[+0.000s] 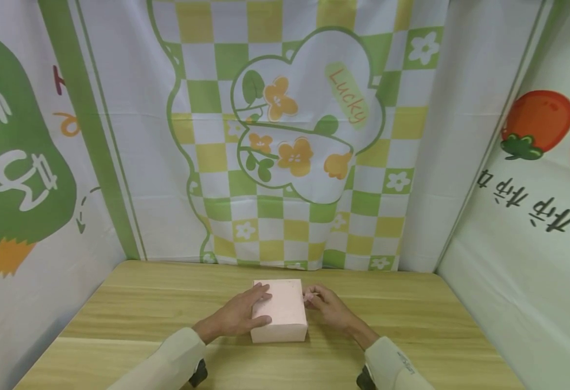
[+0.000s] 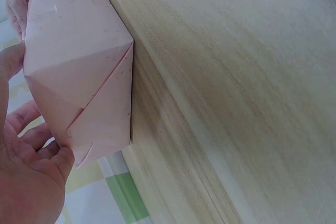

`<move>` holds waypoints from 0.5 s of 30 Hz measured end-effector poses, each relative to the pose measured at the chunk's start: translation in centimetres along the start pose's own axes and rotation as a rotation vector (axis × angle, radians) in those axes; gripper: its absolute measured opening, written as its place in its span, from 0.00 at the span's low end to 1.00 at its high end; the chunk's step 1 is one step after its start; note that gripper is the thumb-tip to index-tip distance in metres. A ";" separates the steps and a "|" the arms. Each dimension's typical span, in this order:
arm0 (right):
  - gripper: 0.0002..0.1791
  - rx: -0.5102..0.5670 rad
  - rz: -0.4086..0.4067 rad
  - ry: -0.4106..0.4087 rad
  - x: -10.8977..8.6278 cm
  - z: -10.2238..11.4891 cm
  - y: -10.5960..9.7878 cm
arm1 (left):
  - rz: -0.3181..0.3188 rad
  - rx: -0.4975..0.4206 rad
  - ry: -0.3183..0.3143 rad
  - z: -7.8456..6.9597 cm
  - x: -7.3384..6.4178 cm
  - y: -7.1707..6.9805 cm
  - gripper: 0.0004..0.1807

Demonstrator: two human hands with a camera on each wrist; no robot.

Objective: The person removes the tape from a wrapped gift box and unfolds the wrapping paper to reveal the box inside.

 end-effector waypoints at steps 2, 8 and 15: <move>0.17 0.020 0.009 0.003 0.0 -0.1 -0.1 | 0.004 0.000 -0.003 0.1 0.0 0.0 0.41; 0.18 0.070 0.015 0.017 -0.2 -0.4 -0.4 | 0.010 -0.007 -0.005 0.0 0.0 0.0 0.40; 0.22 0.080 0.006 0.030 -0.2 -0.6 -0.6 | 0.009 -0.007 -0.002 0.1 0.0 0.1 0.41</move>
Point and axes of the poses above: each hand's wrist, its own x-axis towards the middle knuckle, its own y-axis out of the palm, z = x × y, the point moved 3 cm from there along x, towards the middle knuckle, and after that the axes turned 5 degrees about -y, right-handed, at the moved point
